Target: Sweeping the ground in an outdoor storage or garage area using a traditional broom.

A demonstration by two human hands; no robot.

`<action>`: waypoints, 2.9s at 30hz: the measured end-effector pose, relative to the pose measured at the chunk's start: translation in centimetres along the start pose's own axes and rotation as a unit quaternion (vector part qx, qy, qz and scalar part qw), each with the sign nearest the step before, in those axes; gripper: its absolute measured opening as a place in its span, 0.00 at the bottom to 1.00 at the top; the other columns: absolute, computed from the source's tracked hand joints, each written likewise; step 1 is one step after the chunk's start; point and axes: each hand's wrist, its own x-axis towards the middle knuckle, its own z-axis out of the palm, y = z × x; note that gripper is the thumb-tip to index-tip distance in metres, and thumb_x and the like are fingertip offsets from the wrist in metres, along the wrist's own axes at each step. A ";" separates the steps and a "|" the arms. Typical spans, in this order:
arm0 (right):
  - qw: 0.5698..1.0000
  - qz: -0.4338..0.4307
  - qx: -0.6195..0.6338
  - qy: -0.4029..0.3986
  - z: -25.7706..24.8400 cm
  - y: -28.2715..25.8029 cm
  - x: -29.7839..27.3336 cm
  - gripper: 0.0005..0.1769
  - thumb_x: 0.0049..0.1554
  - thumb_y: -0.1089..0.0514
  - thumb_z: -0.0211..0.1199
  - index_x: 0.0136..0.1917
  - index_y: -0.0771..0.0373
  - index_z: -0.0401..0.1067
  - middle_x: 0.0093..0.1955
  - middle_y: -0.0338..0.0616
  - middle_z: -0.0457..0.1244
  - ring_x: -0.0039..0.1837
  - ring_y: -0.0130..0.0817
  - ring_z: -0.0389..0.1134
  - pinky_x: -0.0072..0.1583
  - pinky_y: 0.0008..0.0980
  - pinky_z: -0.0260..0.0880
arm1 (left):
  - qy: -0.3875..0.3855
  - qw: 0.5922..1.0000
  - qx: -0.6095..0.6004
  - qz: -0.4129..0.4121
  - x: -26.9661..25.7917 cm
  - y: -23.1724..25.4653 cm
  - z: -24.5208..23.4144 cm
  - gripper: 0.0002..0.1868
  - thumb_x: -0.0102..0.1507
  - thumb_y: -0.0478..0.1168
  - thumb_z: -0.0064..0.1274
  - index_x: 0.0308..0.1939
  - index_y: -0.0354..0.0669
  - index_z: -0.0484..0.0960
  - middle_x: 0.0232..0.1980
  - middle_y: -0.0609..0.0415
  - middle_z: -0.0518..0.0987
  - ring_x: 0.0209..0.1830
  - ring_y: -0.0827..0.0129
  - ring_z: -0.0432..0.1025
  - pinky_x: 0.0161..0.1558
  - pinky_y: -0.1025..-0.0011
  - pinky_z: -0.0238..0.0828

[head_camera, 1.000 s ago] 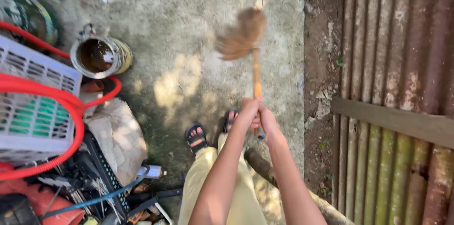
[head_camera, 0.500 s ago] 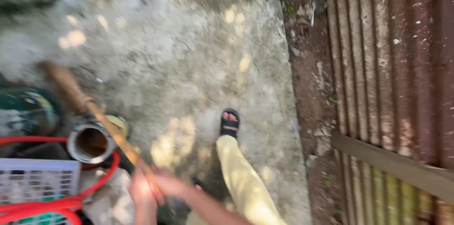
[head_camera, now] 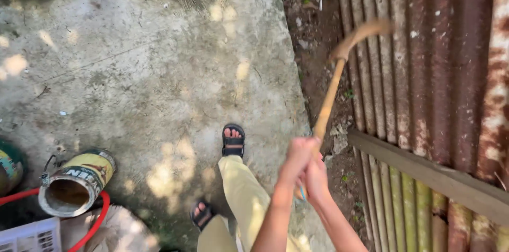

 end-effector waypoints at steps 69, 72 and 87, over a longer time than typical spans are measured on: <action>0.973 0.150 -0.016 -0.175 39.6 -23.4 21.2 0.16 0.65 0.49 0.51 0.42 0.61 0.69 0.29 0.39 0.62 0.27 0.27 0.62 0.28 0.29 0.62 | 0.148 0.964 -0.203 0.082 10.8 41.4 -20.6 0.20 0.64 0.47 0.53 0.61 0.57 0.76 0.32 0.60 0.72 0.14 0.80 0.57 0.13 0.79 0.48; 1.000 -0.001 0.000 -0.017 40.2 -27.6 21.4 0.24 0.69 0.48 0.51 0.37 0.68 0.64 0.28 0.43 0.59 0.25 0.31 0.60 0.26 0.30 0.59 | -0.034 0.996 -0.078 -0.030 11.9 46.9 -17.2 0.25 0.64 0.53 0.55 0.57 0.38 0.81 0.29 0.59 0.77 0.10 0.82 0.51 0.12 0.79 0.45; 0.911 0.183 -0.019 -0.368 45.9 -37.9 17.5 0.11 0.65 0.56 0.51 0.57 0.58 0.72 0.31 0.31 0.58 0.26 0.18 0.56 0.26 0.22 0.54 | 0.349 0.918 -0.167 0.088 0.6 57.3 -14.7 0.28 0.65 0.44 0.43 0.71 0.54 0.70 0.35 0.59 0.83 0.07 0.84 0.52 0.07 0.78 0.43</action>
